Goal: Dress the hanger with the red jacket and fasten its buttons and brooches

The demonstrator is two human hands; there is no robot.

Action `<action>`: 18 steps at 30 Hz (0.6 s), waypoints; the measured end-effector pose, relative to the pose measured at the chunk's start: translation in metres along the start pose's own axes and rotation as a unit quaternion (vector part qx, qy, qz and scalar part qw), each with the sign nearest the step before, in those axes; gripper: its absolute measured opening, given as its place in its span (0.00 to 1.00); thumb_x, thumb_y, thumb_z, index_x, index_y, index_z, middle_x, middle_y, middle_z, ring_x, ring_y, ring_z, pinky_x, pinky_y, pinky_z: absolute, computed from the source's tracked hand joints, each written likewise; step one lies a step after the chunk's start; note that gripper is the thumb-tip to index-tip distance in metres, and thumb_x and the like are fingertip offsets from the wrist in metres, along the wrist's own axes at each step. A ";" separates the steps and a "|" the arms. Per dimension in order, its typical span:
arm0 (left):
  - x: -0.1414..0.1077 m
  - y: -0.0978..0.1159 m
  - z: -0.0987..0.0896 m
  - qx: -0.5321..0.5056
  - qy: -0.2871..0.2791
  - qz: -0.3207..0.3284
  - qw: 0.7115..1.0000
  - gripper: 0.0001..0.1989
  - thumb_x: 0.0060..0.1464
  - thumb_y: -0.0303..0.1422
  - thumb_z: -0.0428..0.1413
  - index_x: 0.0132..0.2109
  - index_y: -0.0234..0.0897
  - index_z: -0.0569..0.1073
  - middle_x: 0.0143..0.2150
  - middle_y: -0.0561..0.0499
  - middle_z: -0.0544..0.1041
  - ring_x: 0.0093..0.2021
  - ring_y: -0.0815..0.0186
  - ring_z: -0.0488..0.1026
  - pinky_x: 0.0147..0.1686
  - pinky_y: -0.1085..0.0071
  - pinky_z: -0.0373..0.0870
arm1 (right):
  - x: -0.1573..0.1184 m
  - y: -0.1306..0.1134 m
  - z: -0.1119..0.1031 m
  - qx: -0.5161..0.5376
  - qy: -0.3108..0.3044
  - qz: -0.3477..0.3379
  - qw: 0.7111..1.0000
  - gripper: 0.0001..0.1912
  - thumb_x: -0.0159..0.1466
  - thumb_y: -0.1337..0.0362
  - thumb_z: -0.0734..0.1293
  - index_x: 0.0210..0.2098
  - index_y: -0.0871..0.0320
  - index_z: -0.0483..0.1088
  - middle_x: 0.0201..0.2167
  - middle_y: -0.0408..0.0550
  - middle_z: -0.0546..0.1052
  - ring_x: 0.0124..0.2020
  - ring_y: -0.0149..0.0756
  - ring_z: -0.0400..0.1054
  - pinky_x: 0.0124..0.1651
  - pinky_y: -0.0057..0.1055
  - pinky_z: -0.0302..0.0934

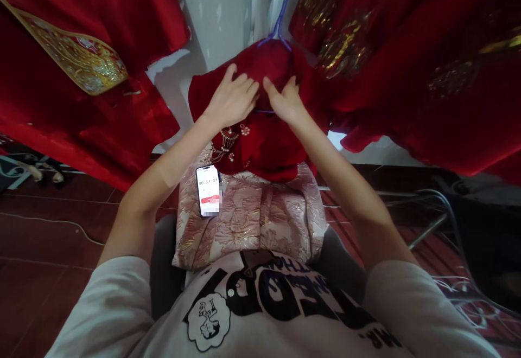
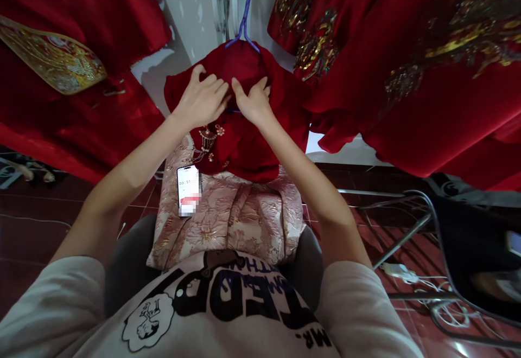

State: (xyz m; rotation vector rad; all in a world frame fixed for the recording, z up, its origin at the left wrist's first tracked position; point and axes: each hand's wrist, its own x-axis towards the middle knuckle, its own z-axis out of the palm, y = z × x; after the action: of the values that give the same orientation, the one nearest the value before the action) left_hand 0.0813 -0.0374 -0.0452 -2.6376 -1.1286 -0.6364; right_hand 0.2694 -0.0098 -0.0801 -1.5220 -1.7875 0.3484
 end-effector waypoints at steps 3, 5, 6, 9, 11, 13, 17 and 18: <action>-0.009 -0.012 -0.004 0.078 -0.013 -0.019 0.997 0.21 0.68 0.33 0.44 0.49 0.35 0.83 0.46 0.37 0.83 0.65 0.44 0.69 0.76 0.41 0.44 | -0.021 0.004 -0.013 -0.052 0.019 0.045 0.997 0.55 0.67 0.37 0.66 0.77 0.68 0.44 0.74 0.74 0.54 0.78 0.70 0.43 0.76 0.69 0.34; -0.016 -0.019 -0.003 0.156 -0.031 -0.036 0.987 0.21 0.66 0.29 0.44 0.44 0.34 0.84 0.42 0.37 0.83 0.67 0.46 0.66 0.76 0.43 0.43 | -0.031 0.010 -0.021 -0.100 0.033 0.058 0.993 0.53 0.68 0.40 0.66 0.76 0.72 0.46 0.73 0.79 0.54 0.78 0.72 0.44 0.76 0.70 0.34; -0.019 -0.022 -0.002 0.176 -0.035 -0.047 0.983 0.21 0.65 0.28 0.45 0.44 0.34 0.84 0.41 0.38 0.83 0.68 0.47 0.64 0.76 0.44 0.42 | -0.033 0.012 -0.024 -0.121 0.036 0.060 0.990 0.51 0.69 0.42 0.66 0.75 0.73 0.47 0.73 0.80 0.55 0.77 0.72 0.46 0.75 0.70 0.35; -0.022 -0.027 0.003 0.120 -0.013 -0.097 0.988 0.19 0.67 0.37 0.48 0.50 0.37 0.83 0.42 0.42 0.84 0.71 0.48 0.61 0.76 0.41 0.40 | -0.034 0.018 -0.035 -0.178 0.036 0.056 0.982 0.47 0.71 0.44 0.64 0.73 0.75 0.50 0.71 0.82 0.58 0.76 0.72 0.49 0.74 0.72 0.38; -0.015 -0.029 0.004 0.044 0.012 -0.139 0.989 0.22 0.67 0.48 0.50 0.54 0.43 0.82 0.45 0.44 0.84 0.73 0.47 0.57 0.76 0.40 0.37 | -0.030 0.022 -0.043 -0.217 0.036 0.058 0.974 0.45 0.72 0.45 0.64 0.72 0.75 0.52 0.70 0.81 0.60 0.75 0.71 0.51 0.74 0.71 0.40; -0.005 -0.032 0.003 -0.008 0.028 -0.179 0.983 0.27 0.63 0.57 0.51 0.57 0.48 0.80 0.47 0.46 0.83 0.74 0.48 0.53 0.76 0.41 0.32 | -0.024 0.028 -0.049 -0.242 0.050 0.054 0.967 0.42 0.72 0.44 0.64 0.70 0.73 0.57 0.69 0.79 0.62 0.74 0.69 0.52 0.74 0.71 0.41; 0.014 -0.041 -0.003 -0.123 0.072 -0.222 0.964 0.36 0.52 0.67 0.54 0.60 0.54 0.78 0.42 0.49 0.82 0.74 0.49 0.44 0.75 0.41 0.23 | -0.007 0.046 -0.056 -0.222 0.132 -0.014 0.966 0.36 0.71 0.39 0.64 0.58 0.68 0.71 0.66 0.75 0.67 0.72 0.66 0.57 0.72 0.69 0.45; 0.016 -0.043 -0.004 -0.151 0.081 -0.227 0.959 0.37 0.49 0.67 0.55 0.59 0.56 0.78 0.40 0.49 0.82 0.74 0.49 0.43 0.74 0.40 0.23 | -0.003 0.050 -0.056 -0.208 0.151 -0.036 0.966 0.36 0.71 0.38 0.64 0.55 0.68 0.73 0.66 0.75 0.68 0.71 0.65 0.58 0.72 0.67 0.46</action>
State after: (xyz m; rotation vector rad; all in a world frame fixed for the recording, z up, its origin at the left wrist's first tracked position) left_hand 0.0586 0.0009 -0.0335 -2.5004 -1.7218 -1.1711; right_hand 0.3440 -0.0141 -0.0744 -1.6789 -1.7299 -0.3044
